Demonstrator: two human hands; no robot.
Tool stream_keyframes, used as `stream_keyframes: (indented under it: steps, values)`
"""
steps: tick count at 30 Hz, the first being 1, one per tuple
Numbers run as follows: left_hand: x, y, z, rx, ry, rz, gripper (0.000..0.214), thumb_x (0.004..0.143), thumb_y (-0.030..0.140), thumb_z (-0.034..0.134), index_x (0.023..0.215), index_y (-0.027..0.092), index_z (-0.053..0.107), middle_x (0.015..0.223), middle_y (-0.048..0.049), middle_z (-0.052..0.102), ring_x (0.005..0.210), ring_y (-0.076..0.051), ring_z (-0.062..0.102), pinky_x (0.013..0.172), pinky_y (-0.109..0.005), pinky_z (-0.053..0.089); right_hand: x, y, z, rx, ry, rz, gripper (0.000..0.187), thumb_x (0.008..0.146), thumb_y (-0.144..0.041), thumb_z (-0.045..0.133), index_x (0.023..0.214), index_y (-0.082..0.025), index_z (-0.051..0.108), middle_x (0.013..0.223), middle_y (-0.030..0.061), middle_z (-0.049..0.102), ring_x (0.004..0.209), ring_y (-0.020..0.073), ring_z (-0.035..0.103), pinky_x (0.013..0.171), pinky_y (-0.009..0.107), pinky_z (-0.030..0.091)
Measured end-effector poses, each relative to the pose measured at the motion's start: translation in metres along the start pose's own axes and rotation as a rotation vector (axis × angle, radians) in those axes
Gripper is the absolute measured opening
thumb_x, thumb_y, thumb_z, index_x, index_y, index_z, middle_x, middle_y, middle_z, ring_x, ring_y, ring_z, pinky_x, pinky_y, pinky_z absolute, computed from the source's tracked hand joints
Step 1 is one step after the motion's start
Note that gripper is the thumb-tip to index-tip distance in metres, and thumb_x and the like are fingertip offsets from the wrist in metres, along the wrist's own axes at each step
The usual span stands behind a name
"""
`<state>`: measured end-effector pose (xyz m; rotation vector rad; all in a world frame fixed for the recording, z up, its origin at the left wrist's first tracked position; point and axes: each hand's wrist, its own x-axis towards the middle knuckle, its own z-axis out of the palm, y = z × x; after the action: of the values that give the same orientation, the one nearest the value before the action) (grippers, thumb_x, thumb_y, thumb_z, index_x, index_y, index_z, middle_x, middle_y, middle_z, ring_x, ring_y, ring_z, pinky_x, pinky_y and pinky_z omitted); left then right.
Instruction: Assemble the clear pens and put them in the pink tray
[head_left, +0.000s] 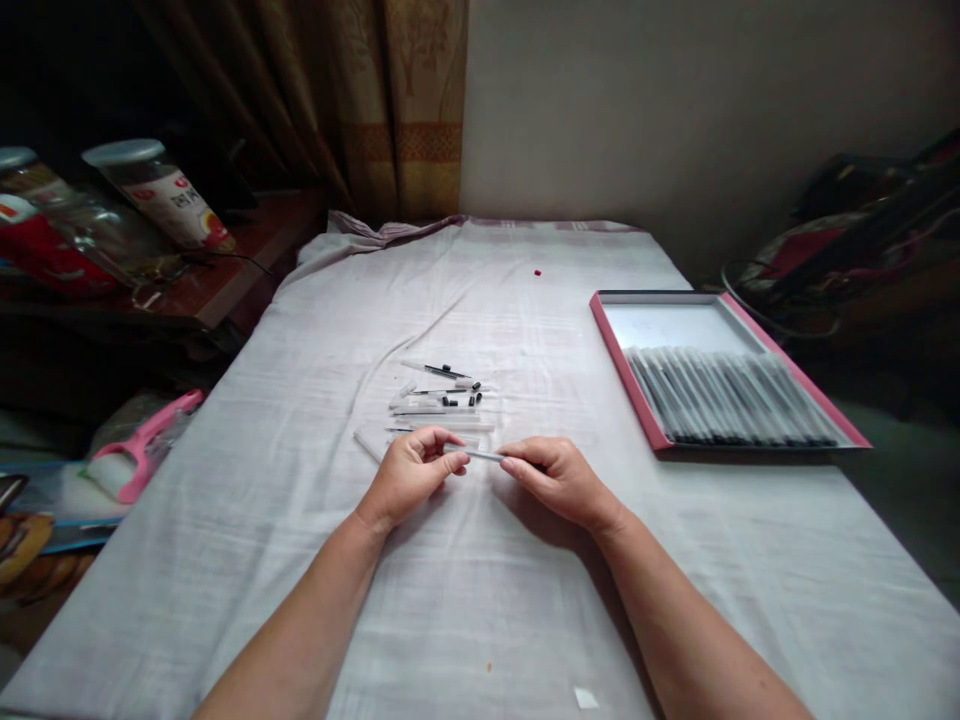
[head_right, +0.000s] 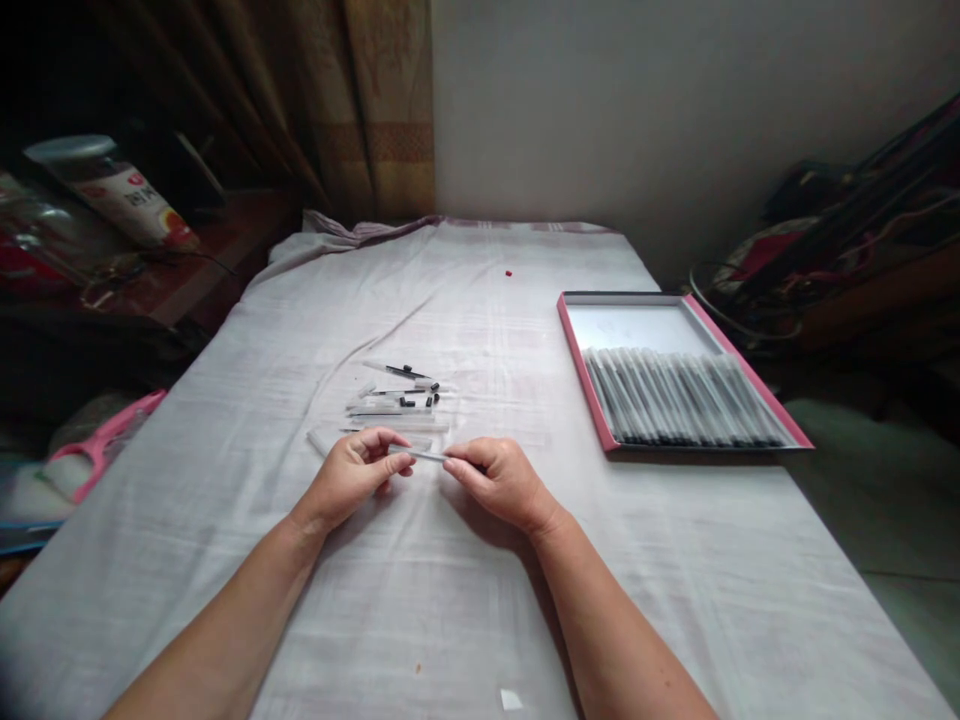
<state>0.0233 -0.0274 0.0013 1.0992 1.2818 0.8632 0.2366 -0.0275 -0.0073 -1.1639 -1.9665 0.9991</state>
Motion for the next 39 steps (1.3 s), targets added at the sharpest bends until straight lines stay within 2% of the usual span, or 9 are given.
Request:
stream_keyframes:
  steps: [8,12,15,18,20,23,26,32,39]
  values:
    - [0.007,0.001,0.006,-0.049,-0.019,-0.017,0.038,0.061,0.042,0.080,0.083,0.015,0.065,0.063,-0.0009,0.066,0.055,-0.012,0.061,0.047,-0.019,0.047,0.002,0.000,-0.001,-0.063,0.021,-0.022,0.023,0.089,-0.028,0.053,0.087,-0.021,0.075,0.074,0.0037,0.074,0.065,0.0154,0.066,0.062,0.024,0.048]
    - [0.007,0.003,0.005,-0.088,-0.048,0.041,0.052,0.065,0.046,0.078,0.103,0.016,0.061,0.074,-0.0035,0.069,0.066,-0.015,0.066,0.047,-0.019,0.048,0.001,-0.002,-0.013,-0.133,0.127,-0.058,0.022,0.088,-0.026,0.053,0.089,-0.022,0.075,0.080,0.0046,0.074,0.071,0.0167,0.067,0.066,0.026,0.050]
    - [0.005,0.003,0.001,-0.113,0.041,0.154,0.054,0.070,0.052,0.073,0.108,0.016,0.059,0.076,-0.0030,0.068,0.063,-0.014,0.065,0.046,-0.020,0.049,-0.005,0.008,-0.043,-0.205,0.501,-0.030,0.022,0.086,-0.030,0.055,0.088,-0.021,0.075,0.083,0.0068,0.073,0.076,0.0191,0.066,0.070,0.029,0.051]
    - [0.006,-0.001,-0.003,-0.110,0.171,0.259,0.043,0.073,0.056,0.069,0.087,0.016,0.062,0.064,0.0012,0.062,0.053,-0.010,0.059,0.043,-0.018,0.046,-0.020,0.033,-0.093,-0.370,1.048,0.113,0.027,0.083,-0.036,0.058,0.090,-0.016,0.076,0.086,0.0115,0.072,0.082,0.0231,0.066,0.079,0.035,0.049]
    - [0.006,-0.003,-0.005,-0.085,0.198,0.295,0.044,0.075,0.059,0.066,0.074,0.016,0.059,0.055,0.0030,0.057,0.047,-0.009,0.054,0.042,-0.018,0.044,-0.032,0.053,-0.129,-0.511,1.227,0.295,0.029,0.080,-0.033,0.059,0.090,-0.012,0.077,0.084,0.0149,0.072,0.081,0.0248,0.065,0.078,0.037,0.047]
    - [0.006,-0.005,-0.005,-0.007,0.171,0.317,0.051,0.077,0.064,0.059,0.061,0.017,0.054,0.046,0.0030,0.053,0.042,-0.007,0.049,0.042,-0.018,0.042,-0.046,0.072,-0.167,-0.620,1.164,0.691,0.030,0.076,-0.032,0.063,0.094,-0.012,0.078,0.089,0.0192,0.073,0.080,0.0268,0.063,0.070,0.038,0.041]
    - [0.007,-0.007,-0.004,0.044,0.174,0.337,0.053,0.078,0.067,0.056,0.060,0.017,0.054,0.046,0.0020,0.053,0.042,-0.008,0.049,0.042,-0.018,0.041,-0.050,0.075,-0.178,-0.754,1.032,0.908,0.033,0.081,-0.038,0.059,0.101,-0.021,0.077,0.096,0.0172,0.073,0.082,0.0276,0.061,0.071,0.041,0.036]
    - [0.005,-0.008,-0.003,0.020,0.216,0.364,0.053,0.077,0.068,0.056,0.063,0.017,0.056,0.047,0.0011,0.055,0.042,-0.009,0.051,0.042,-0.018,0.042,-0.044,0.070,-0.165,-0.887,0.935,0.957,0.035,0.085,-0.039,0.049,0.101,-0.023,0.076,0.097,0.0138,0.072,0.089,0.0292,0.059,0.078,0.045,0.033]
    - [0.006,-0.007,-0.001,-0.087,0.265,0.406,0.056,0.080,0.069,0.051,0.067,0.016,0.059,0.049,-0.0002,0.057,0.044,-0.011,0.054,0.042,-0.020,0.043,-0.050,0.075,-0.160,-0.912,0.968,0.822,0.033,0.084,-0.032,0.050,0.097,-0.018,0.076,0.095,0.0155,0.070,0.087,0.0315,0.058,0.075,0.046,0.037]
